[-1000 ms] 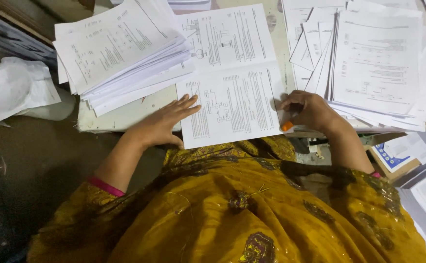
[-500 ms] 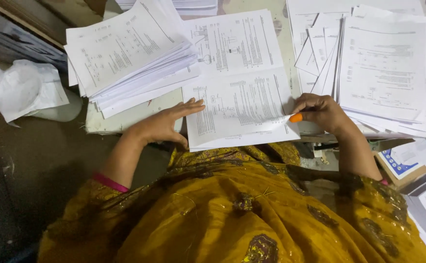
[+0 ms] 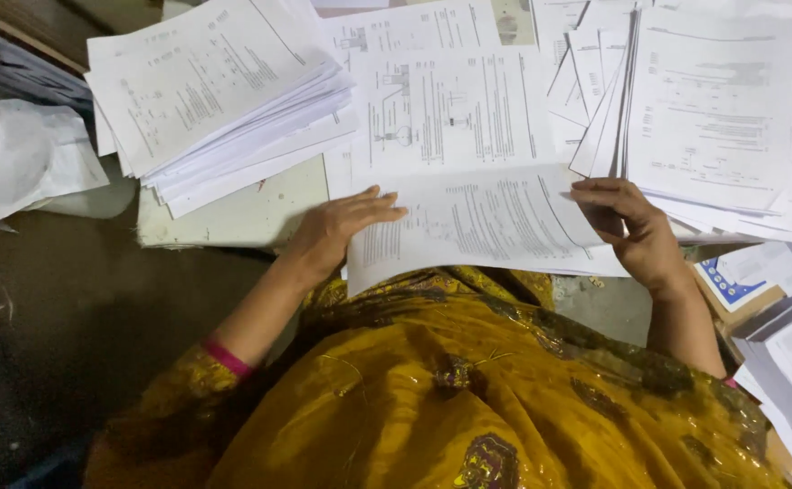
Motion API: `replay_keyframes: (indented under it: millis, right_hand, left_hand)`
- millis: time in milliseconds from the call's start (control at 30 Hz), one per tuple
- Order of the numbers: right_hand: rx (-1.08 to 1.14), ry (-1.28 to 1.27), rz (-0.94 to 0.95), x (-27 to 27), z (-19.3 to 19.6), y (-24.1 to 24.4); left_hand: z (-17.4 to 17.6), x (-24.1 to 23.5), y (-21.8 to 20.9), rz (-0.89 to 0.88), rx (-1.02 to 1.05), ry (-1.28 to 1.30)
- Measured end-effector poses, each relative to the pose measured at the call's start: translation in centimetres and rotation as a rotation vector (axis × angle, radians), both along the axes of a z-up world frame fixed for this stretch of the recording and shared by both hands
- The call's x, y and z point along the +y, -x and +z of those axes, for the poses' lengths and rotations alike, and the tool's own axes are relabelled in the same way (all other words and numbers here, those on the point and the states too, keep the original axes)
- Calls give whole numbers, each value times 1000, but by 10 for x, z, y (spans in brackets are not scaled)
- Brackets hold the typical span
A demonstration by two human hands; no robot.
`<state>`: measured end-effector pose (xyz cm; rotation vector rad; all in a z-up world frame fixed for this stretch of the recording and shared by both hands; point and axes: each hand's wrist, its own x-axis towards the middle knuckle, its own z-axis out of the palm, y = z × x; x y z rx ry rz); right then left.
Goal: Sorting and organizing various stacks of printed documents on a workspace surface.
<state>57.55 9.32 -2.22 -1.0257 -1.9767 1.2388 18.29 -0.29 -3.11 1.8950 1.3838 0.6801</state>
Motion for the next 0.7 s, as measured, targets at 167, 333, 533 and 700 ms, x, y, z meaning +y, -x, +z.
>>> replay_keyframes:
  millis: [167,333,533,700]
  right_hand:
    - [-130,-336,7,2,-41,9]
    - [-107,-418,-25,-11,-24,32]
    - [-33,-302,-90,-8,-31,33]
    - [-64,-180,-274,6,-67,27]
  left_hand:
    - [-17,-25,1,-97,-2,4]
    - [-34,-21,12,-140,-2,-85]
    - [-65,-4,23,-24,127,-254]
    - [-61,7,0,553,103,-212]
